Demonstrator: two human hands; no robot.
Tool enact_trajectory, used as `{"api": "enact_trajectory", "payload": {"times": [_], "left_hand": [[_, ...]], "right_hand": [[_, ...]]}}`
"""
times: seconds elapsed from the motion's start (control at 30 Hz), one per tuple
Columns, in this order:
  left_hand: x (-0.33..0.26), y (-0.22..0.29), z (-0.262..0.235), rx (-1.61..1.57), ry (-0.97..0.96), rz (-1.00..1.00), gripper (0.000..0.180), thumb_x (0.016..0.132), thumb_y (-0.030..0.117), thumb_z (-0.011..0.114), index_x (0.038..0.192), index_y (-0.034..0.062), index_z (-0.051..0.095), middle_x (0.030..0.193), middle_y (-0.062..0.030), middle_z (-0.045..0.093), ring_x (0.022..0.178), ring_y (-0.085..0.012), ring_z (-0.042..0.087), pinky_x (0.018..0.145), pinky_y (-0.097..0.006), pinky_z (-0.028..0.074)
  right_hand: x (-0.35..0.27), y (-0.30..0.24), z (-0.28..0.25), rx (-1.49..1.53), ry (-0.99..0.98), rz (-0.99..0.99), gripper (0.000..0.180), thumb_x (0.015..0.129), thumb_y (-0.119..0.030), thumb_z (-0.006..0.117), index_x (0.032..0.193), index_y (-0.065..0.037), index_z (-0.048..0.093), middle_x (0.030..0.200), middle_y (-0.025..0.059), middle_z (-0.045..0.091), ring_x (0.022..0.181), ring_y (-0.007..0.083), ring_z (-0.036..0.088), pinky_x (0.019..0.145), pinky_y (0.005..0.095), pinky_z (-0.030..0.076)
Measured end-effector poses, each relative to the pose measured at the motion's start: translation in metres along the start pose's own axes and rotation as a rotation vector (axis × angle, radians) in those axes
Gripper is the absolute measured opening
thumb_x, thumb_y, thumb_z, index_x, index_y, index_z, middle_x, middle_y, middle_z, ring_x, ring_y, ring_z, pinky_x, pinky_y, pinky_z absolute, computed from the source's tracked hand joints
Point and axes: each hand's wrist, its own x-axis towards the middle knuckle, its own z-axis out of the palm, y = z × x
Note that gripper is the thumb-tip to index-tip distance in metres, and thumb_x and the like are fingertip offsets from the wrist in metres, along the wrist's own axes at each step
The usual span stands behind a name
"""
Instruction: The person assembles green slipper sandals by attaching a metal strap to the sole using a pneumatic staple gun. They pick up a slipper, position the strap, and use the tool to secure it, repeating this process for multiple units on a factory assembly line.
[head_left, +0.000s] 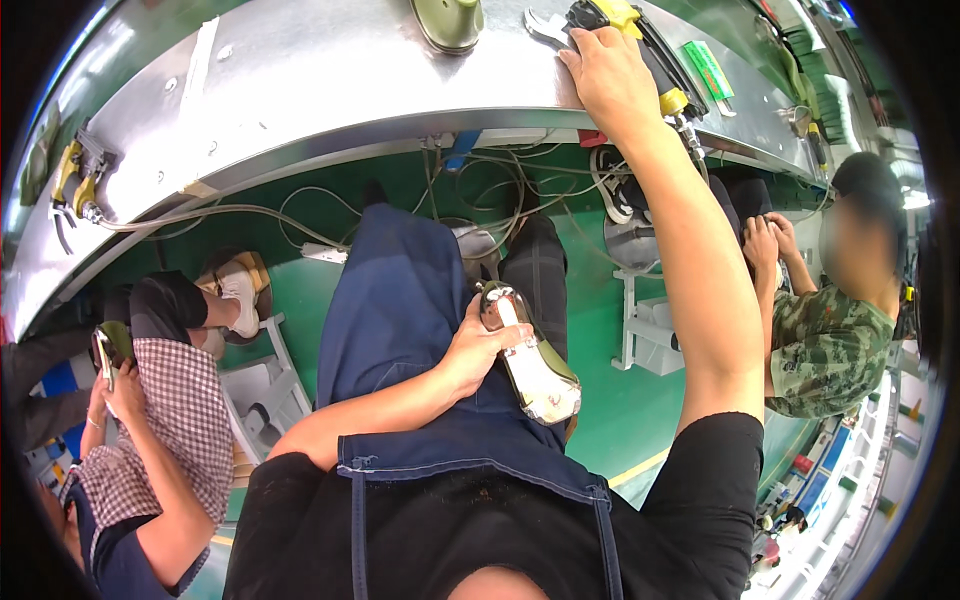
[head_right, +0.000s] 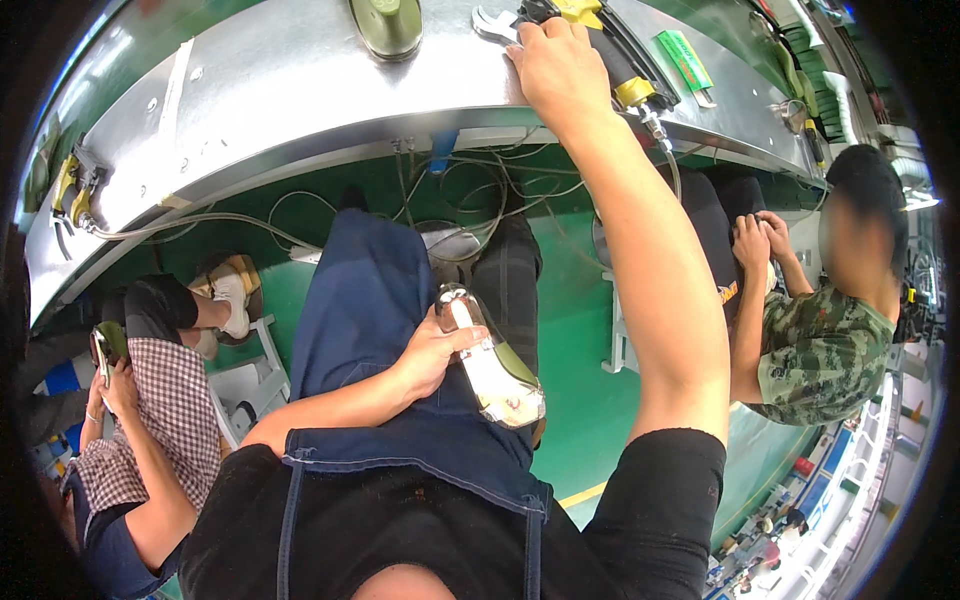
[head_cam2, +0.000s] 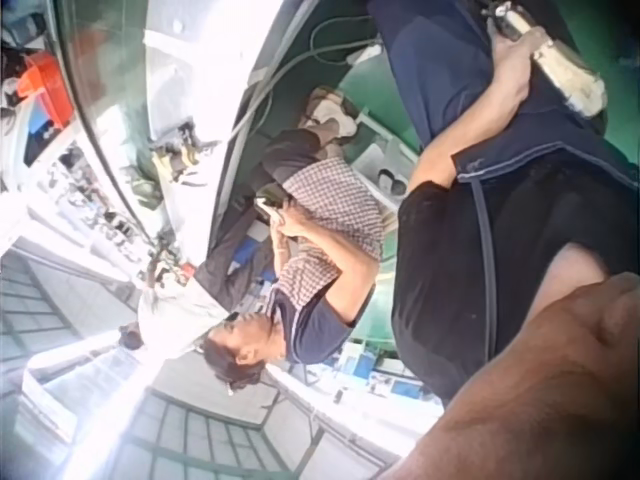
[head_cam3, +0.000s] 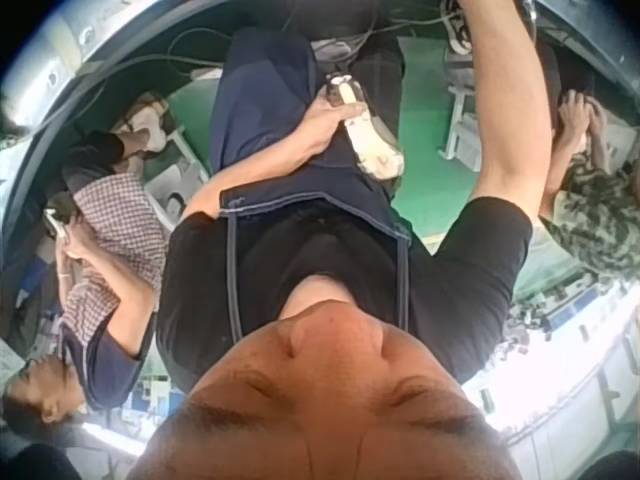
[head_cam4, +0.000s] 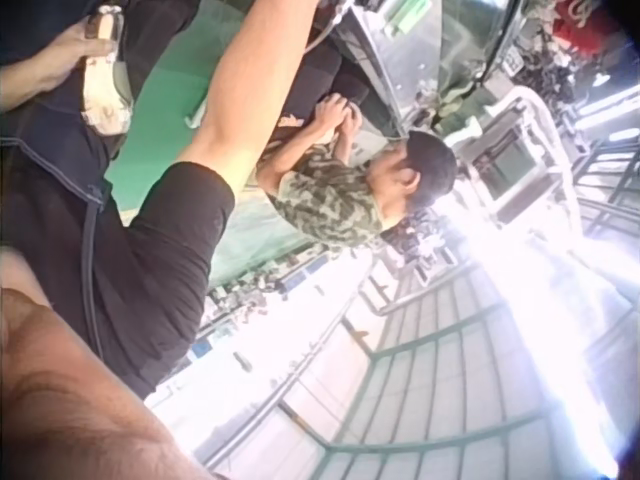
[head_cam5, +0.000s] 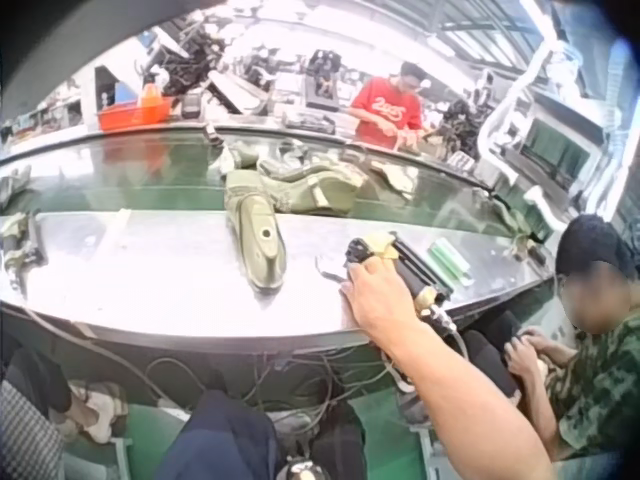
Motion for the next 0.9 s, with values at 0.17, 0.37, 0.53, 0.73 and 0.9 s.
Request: {"api": "enact_trajectory", "payload": {"times": [0.17,0.37,0.53,0.73,0.9], "left_hand": [[-0.033,0.027,0.008,0.138,-0.202,0.140,0.092,0.084,0.006,0.086,0.156,0.0018,0.029,0.127,-0.0111,0.058,0.115,-0.0212,0.065,0.104,-0.039,0.054],[-0.055,0.091,0.018,0.873,-0.355,0.838,0.115,0.063,0.016,0.100,0.155,0.0061,0.032,0.149,-0.0157,0.045,0.140,-0.0279,0.048,0.117,-0.043,0.041],[-0.053,0.117,0.022,1.097,-0.378,1.270,0.104,0.060,0.017,0.099,0.146,0.0043,0.043,0.145,-0.0219,0.054,0.135,-0.0449,0.053,0.114,-0.052,0.043],[-0.060,0.121,0.030,1.185,-0.435,1.334,0.096,0.063,0.014,0.097,0.143,0.0020,0.046,0.143,-0.0205,0.056,0.134,-0.0452,0.053,0.115,-0.053,0.043],[-0.060,0.113,0.031,1.162,-0.494,1.337,0.094,0.063,0.012,0.095,0.143,0.0022,0.047,0.142,-0.0202,0.056,0.134,-0.0454,0.053,0.115,-0.055,0.043]], "right_hand": [[-0.035,-0.028,-0.049,0.352,0.109,-0.078,0.027,0.095,-0.015,0.073,0.119,-0.002,0.071,0.115,0.0155,0.070,0.110,0.0348,0.067,0.091,0.0456,0.056],[-0.150,-0.088,-0.143,0.999,-0.191,0.043,0.030,0.087,-0.008,0.080,0.115,0.000,0.072,0.106,0.0135,0.074,0.094,0.0241,0.073,0.083,0.0346,0.059],[-0.223,-0.134,-0.157,1.253,0.023,-0.009,0.043,0.071,-0.012,0.095,0.108,-0.005,0.074,0.106,0.0102,0.072,0.097,0.0301,0.071,0.085,0.0393,0.058],[-0.253,-0.157,-0.148,1.082,0.223,0.036,0.041,0.067,-0.006,0.095,0.101,-0.008,0.073,0.098,0.0064,0.067,0.090,0.0274,0.069,0.078,0.0384,0.057],[-0.262,-0.157,-0.153,1.018,0.228,-0.027,0.036,0.067,-0.003,0.093,0.096,-0.007,0.072,0.097,0.0072,0.066,0.086,0.0278,0.068,0.073,0.0385,0.056]]}}
